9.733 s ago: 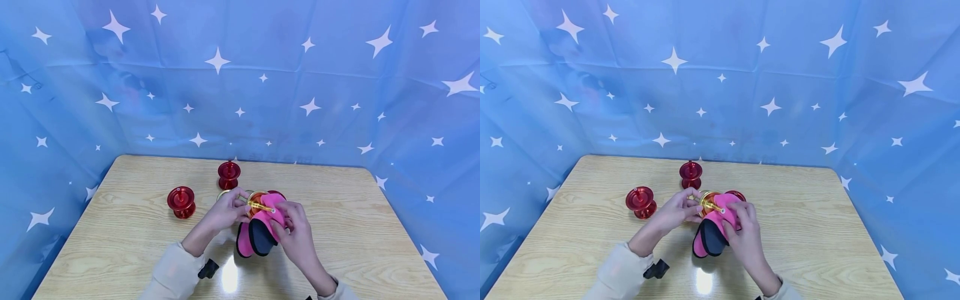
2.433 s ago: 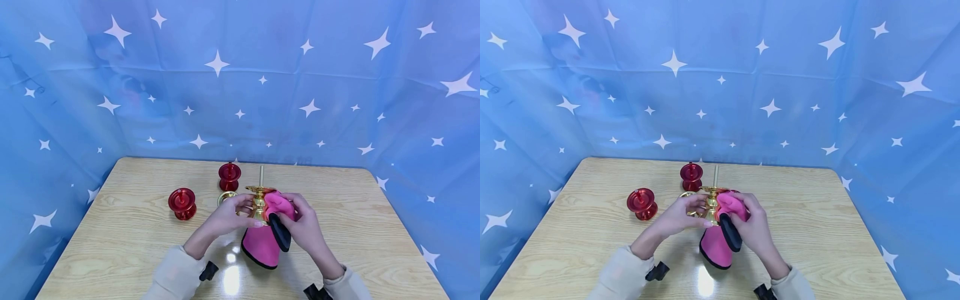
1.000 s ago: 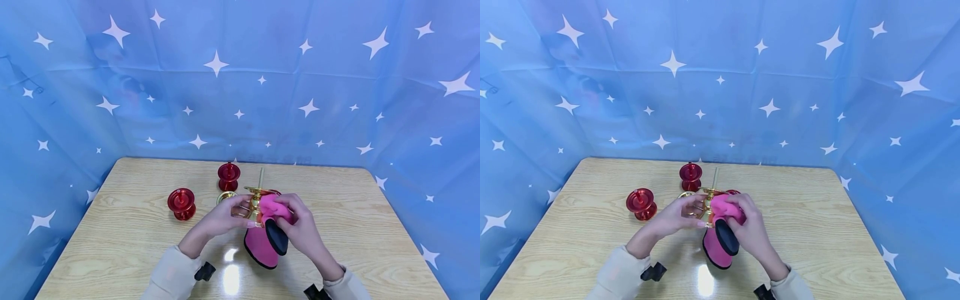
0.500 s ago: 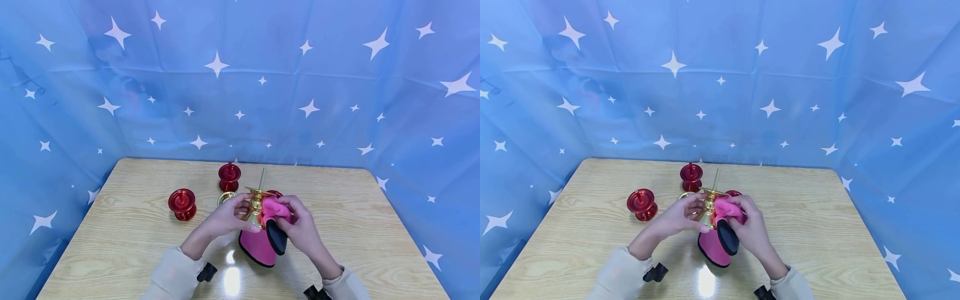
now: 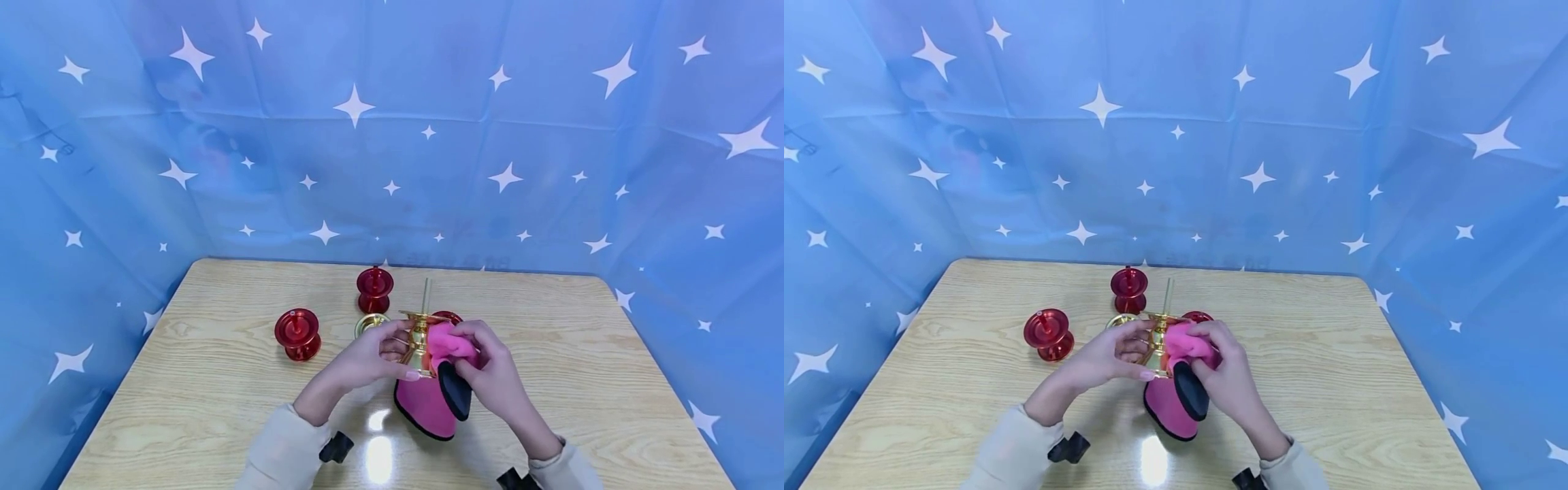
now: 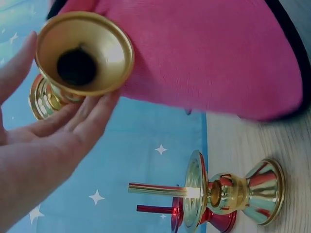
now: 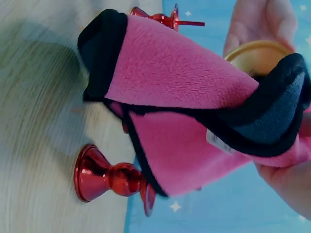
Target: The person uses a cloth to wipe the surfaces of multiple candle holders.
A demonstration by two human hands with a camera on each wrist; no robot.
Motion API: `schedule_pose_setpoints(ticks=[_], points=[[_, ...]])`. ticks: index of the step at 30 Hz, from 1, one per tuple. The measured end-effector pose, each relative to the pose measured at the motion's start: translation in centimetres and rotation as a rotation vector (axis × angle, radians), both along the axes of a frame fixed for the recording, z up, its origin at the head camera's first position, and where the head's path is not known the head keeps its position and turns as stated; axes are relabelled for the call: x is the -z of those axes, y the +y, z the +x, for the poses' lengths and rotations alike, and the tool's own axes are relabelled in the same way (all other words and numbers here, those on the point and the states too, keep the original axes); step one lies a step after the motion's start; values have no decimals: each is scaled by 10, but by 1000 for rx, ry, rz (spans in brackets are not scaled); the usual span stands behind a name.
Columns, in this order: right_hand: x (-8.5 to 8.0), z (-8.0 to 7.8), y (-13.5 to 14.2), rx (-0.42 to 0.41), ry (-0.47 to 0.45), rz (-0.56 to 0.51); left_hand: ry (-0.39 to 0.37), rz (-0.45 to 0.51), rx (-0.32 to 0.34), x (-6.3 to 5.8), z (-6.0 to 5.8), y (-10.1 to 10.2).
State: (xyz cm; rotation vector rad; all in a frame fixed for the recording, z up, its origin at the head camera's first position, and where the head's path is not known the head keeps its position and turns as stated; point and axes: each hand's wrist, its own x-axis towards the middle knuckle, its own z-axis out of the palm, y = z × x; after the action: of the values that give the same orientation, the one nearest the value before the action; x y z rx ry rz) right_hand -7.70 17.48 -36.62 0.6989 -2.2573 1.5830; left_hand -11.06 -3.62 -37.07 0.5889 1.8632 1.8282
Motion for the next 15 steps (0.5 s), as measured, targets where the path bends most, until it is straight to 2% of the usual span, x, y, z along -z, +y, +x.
schedule_pose_setpoints(ticks=[3, 7, 10, 15], points=[[1, -1, 3, -12, -110, -50, -61, 97, 67, -4, 0, -3], [2, -2, 5, 6, -168, -47, -73, 113, 102, -7, 1, -3], [3, -2, 3, 3, -146, -55, -21, 19, 50, -5, 3, 1], [3, 1, -3, -29, 1, -36, 101, -205, -94, 2, 4, 8]])
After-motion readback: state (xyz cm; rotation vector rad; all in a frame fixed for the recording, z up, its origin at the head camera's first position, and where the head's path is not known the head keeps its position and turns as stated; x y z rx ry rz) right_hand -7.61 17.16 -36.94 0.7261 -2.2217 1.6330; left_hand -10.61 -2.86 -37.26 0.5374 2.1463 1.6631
